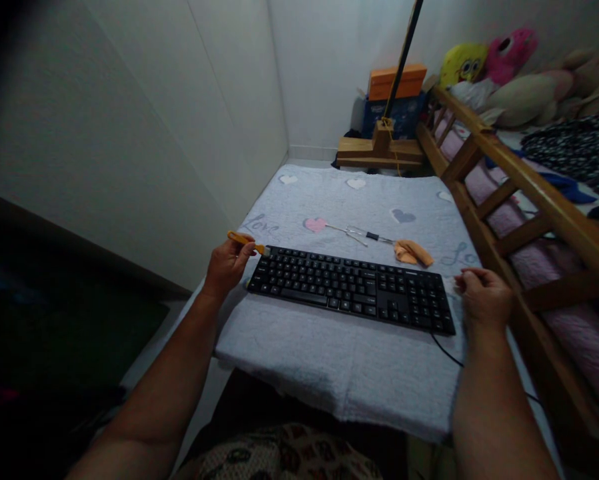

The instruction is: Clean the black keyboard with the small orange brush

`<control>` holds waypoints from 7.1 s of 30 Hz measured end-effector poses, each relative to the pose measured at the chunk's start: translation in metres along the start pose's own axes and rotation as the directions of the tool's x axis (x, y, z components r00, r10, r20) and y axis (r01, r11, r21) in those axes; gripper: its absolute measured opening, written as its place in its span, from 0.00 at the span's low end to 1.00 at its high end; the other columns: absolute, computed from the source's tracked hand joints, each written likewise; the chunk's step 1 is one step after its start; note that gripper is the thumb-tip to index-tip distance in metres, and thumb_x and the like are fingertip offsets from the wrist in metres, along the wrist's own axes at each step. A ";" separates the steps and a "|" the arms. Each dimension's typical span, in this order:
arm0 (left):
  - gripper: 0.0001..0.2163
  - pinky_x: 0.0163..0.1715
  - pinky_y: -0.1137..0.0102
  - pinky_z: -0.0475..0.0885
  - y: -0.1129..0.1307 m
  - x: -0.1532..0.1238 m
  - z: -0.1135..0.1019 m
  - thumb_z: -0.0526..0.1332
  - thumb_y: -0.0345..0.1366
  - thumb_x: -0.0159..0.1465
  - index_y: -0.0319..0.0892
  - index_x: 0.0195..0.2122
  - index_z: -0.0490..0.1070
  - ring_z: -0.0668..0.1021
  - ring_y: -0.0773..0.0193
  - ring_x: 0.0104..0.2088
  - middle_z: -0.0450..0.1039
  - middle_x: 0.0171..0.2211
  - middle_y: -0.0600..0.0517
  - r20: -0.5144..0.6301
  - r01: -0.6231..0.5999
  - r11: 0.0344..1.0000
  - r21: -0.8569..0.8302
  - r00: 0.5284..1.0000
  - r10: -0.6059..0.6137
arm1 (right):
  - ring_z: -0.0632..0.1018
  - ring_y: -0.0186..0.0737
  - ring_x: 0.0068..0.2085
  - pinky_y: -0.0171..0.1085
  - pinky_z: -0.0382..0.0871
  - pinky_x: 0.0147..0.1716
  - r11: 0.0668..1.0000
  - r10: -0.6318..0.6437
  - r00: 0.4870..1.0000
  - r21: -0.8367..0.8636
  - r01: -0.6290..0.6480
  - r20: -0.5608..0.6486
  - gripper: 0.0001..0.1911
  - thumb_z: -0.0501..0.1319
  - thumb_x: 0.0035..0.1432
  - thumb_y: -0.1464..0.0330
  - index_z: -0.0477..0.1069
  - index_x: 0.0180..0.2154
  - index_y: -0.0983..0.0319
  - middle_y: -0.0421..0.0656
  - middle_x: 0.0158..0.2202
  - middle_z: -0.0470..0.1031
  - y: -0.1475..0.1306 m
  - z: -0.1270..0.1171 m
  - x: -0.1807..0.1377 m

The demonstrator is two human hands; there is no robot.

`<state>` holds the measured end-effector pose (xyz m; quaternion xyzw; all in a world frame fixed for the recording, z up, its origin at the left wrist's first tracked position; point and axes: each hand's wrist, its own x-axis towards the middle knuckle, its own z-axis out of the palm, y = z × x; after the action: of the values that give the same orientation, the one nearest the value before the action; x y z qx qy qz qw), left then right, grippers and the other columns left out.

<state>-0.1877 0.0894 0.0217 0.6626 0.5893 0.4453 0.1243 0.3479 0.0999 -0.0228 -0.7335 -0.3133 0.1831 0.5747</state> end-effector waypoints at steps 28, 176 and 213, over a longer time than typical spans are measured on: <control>0.13 0.34 0.68 0.74 0.015 -0.007 -0.008 0.58 0.48 0.72 0.45 0.40 0.74 0.83 0.59 0.32 0.80 0.31 0.50 0.057 0.021 1.000 0.018 0.998 -0.022 | 0.78 0.42 0.30 0.38 0.75 0.28 1.000 -0.015 0.999 0.003 0.015 0.041 0.04 0.66 0.51 0.68 0.76 0.32 0.58 0.41 0.27 0.77 0.002 -0.002 -0.001; 0.12 0.34 0.66 0.75 0.019 -0.041 -0.058 0.63 0.47 0.63 0.44 0.36 0.77 0.83 0.57 0.33 0.81 0.30 0.49 0.194 0.287 0.955 -0.072 0.943 -0.269 | 0.77 0.36 0.26 0.31 0.71 0.24 0.999 -0.032 0.999 0.028 0.032 0.007 0.11 0.65 0.41 0.66 0.78 0.31 0.61 0.39 0.24 0.77 0.006 0.001 0.005; 0.14 0.36 0.67 0.75 0.038 -0.050 -0.027 0.68 0.49 0.62 0.43 0.34 0.74 0.81 0.61 0.31 0.79 0.28 0.52 0.192 0.372 0.865 -0.337 0.926 -0.324 | 0.76 0.35 0.26 0.29 0.71 0.23 0.998 -0.009 1.000 0.069 0.008 0.021 0.12 0.65 0.40 0.66 0.78 0.32 0.61 0.38 0.24 0.76 0.007 0.001 0.005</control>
<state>-0.1778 0.0245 0.0410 0.5373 0.5962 0.4740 0.3622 0.3529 0.1029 -0.0294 -0.7097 -0.3160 0.1991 0.5973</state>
